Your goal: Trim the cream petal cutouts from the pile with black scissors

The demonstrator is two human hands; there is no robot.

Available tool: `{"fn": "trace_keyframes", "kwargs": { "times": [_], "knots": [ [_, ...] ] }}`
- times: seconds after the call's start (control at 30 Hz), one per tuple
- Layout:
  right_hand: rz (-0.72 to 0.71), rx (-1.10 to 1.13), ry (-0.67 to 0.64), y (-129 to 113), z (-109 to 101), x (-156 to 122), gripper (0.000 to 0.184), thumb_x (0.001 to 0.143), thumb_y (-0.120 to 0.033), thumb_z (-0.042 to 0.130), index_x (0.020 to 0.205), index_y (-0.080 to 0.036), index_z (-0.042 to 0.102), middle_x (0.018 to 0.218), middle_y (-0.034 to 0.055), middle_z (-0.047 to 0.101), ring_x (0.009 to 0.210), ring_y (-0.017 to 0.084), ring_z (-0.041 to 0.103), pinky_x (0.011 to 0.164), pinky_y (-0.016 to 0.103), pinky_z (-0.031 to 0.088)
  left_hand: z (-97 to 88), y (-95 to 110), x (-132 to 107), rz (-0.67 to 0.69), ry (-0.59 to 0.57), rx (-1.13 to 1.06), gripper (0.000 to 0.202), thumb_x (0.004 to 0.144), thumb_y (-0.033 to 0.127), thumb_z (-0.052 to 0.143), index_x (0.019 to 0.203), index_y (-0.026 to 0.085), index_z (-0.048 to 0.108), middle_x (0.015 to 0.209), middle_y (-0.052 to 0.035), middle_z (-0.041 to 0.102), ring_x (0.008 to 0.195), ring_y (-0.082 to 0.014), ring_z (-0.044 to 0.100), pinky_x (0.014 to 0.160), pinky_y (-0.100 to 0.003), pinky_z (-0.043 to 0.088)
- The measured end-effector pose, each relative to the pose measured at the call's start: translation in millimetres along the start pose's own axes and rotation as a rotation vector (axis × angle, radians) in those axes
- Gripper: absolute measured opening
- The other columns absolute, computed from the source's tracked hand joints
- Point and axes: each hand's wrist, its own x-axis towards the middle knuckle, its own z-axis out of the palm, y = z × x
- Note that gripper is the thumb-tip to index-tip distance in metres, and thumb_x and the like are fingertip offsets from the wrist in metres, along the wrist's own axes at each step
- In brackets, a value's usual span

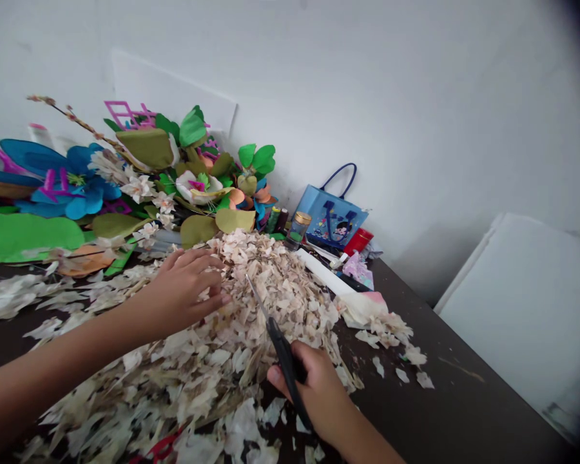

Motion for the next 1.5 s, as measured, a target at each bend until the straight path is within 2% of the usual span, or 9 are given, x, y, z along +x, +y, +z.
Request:
{"fn": "trace_keyframes", "kwargs": {
  "times": [0.17,0.37,0.53,0.8,1.0,1.13,1.23,1.33,1.5],
  "knots": [
    [0.01,-0.011,0.011,2,0,1,0.025,0.077,-0.04,0.064,0.074,-0.016,0.06,0.069,0.0024,0.063,0.064,0.017,0.056,0.058,0.024,0.037,10.3,-10,2,-0.006,0.016,-0.118,0.034,0.09,0.035,0.038,0.081,0.022,0.068,0.108,-0.0071,0.066,0.11,-0.0249,0.053,0.096,-0.041,0.038],
    [0.0,-0.016,0.008,4,2,2,0.026,0.077,-0.042,0.063,0.073,-0.017,0.058,0.067,0.0015,0.061,0.063,0.016,0.056,0.057,0.023,0.037,25.2,-2,0,0.02,-0.008,-0.08,0.022,0.08,0.029,0.054,0.097,0.029,0.068,0.125,-0.0083,0.056,0.119,-0.0328,0.045,0.096,-0.053,0.032],
    [0.005,-0.053,0.001,7,5,2,0.03,0.078,-0.045,0.062,0.069,-0.018,0.054,0.064,0.0004,0.057,0.06,0.015,0.052,0.056,0.023,0.037,28.2,8,7,-0.004,0.022,-0.125,0.012,0.078,0.028,0.057,0.078,0.025,0.068,0.12,-0.0082,0.058,0.117,-0.0331,0.046,0.095,-0.054,0.033],
    [-0.024,0.022,-0.007,0,0,-2,0.029,0.077,-0.043,0.062,0.069,-0.017,0.053,0.064,-0.0005,0.055,0.06,0.014,0.051,0.056,0.023,0.036,1.0,15,5,-0.004,0.263,-0.21,0.02,0.088,0.028,0.045,0.086,0.019,0.062,0.081,-0.0048,0.067,0.079,-0.0189,0.06,0.074,-0.032,0.046],
    [-0.013,0.271,-0.061,5,5,-4,0.032,0.077,-0.046,0.062,0.072,-0.017,0.052,0.063,-0.0012,0.051,0.057,0.013,0.046,0.052,0.022,0.034,-3.6,26,-13,0.051,0.417,-0.294,0.012,0.083,0.023,0.051,0.086,0.02,0.063,0.081,-0.0025,0.071,0.075,-0.0156,0.064,0.071,-0.026,0.049],
    [0.003,0.492,-0.193,5,8,-6,0.042,0.077,-0.057,0.061,0.075,-0.017,0.049,0.06,-0.0045,0.041,0.051,0.009,0.036,0.046,0.02,0.028,-5.5,36,-11,-0.141,0.414,-0.455,0.011,0.081,0.028,0.058,0.085,0.022,0.065,0.082,-0.0014,0.072,0.073,-0.0157,0.066,0.068,-0.026,0.051],
    [-0.039,0.538,-0.217,-4,3,-11,0.049,0.076,-0.065,0.057,0.079,-0.018,0.048,0.061,-0.0051,0.037,0.052,0.009,0.031,0.046,0.021,0.025,-9.1,43,-8,-0.364,0.418,-0.794,0.016,0.077,0.037,0.062,0.08,0.022,0.067,0.078,-0.0014,0.071,0.069,-0.0156,0.065,0.06,-0.026,0.05],
    [-0.068,0.518,-0.278,-12,-3,-15,0.048,0.08,-0.065,0.052,0.089,-0.018,0.047,0.069,-0.0037,0.038,0.058,0.01,0.032,0.051,0.022,0.027,-11.3,47,-6,-0.447,0.412,-1.055,0.018,0.074,0.039,0.065,0.074,0.021,0.065,0.072,-0.0008,0.071,0.068,-0.0156,0.065,0.059,-0.025,0.05],
    [-0.112,0.447,-0.263,-4,1,-16,0.042,0.085,-0.06,0.049,0.095,-0.019,0.047,0.083,0.0004,0.042,0.07,0.013,0.038,0.062,0.023,0.035,-12.9,53,-4,-0.517,0.332,-1.348,0.039,0.069,0.033,0.072,0.105,0.027,0.059,0.068,0.0052,0.069,0.074,-0.0154,0.067,0.062,-0.025,0.049]
  ]
}}
